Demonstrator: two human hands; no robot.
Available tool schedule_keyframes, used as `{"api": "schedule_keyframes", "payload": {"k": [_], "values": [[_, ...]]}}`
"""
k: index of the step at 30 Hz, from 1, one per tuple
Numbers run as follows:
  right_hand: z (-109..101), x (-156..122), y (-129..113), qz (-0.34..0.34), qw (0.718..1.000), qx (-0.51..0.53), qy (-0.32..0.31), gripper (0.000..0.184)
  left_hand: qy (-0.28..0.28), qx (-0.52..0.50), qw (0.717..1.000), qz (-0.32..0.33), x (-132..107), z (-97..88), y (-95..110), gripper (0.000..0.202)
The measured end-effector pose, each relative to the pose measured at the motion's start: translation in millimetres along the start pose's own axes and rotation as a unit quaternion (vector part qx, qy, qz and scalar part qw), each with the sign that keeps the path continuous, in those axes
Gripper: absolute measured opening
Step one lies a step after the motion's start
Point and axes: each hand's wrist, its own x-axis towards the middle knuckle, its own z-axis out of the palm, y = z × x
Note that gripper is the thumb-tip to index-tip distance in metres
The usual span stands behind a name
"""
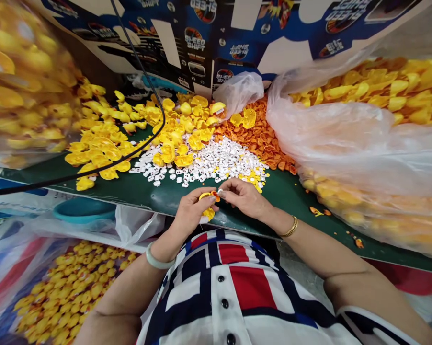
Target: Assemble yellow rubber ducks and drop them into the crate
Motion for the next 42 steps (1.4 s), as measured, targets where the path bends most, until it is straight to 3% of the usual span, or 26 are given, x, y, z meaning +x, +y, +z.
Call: {"api": "schedule_keyframes", "payload": {"k": [5, 11, 15, 17, 21, 25, 28, 32, 38, 42], "values": [[10, -5, 2, -0.028, 0.997, -0.019, 0.075, 0.017, 0.047, 0.023, 0.998, 0.042, -4, 5.6, -2, 0.037], [7, -3, 14, -0.211, 0.969, -0.109, 0.064, 0.031, 0.012, -0.165, 0.986, -0.033, 7, 7.1, -2, 0.033], [2, 1, 19, -0.254, 0.950, -0.168, 0.072, 0.034, -0.017, -0.166, 0.983, -0.075, 11, 5.2, 1, 0.035], [-5, 3, 18, -0.291, 0.925, -0.233, 0.067, 0.033, -0.023, -0.149, 0.984, -0.090, 10, 3.6, 2, 0.040], [-26, 5, 4, -0.362, 0.837, -0.410, 0.032, 0.035, -0.002, -0.121, 0.990, -0.079, 12, -1.6, 5, 0.050], [-33, 2, -21, -0.331, 0.771, -0.542, -0.055, 0.029, 0.023, -0.066, 0.996, -0.049, 18, -5.3, 3, 0.054], [-26, -1, -35, -0.280, 0.752, -0.586, -0.111, 0.026, 0.014, -0.020, 0.999, -0.021, 20, -4.5, 0, 0.053], [-16, 0, -32, -0.252, 0.759, -0.586, -0.129, 0.029, 0.015, 0.007, 1.000, 0.007, 22, -1.0, -4, 0.050], [-10, 1, -2, -0.245, 0.842, -0.477, -0.052, 0.033, -0.026, -0.086, 0.995, -0.047, 18, -2.7, -4, 0.055], [-7, 0, 7, -0.282, 0.851, -0.442, -0.038, 0.038, -0.068, -0.108, 0.991, -0.034, 6, -8.3, -4, 0.048]]}}
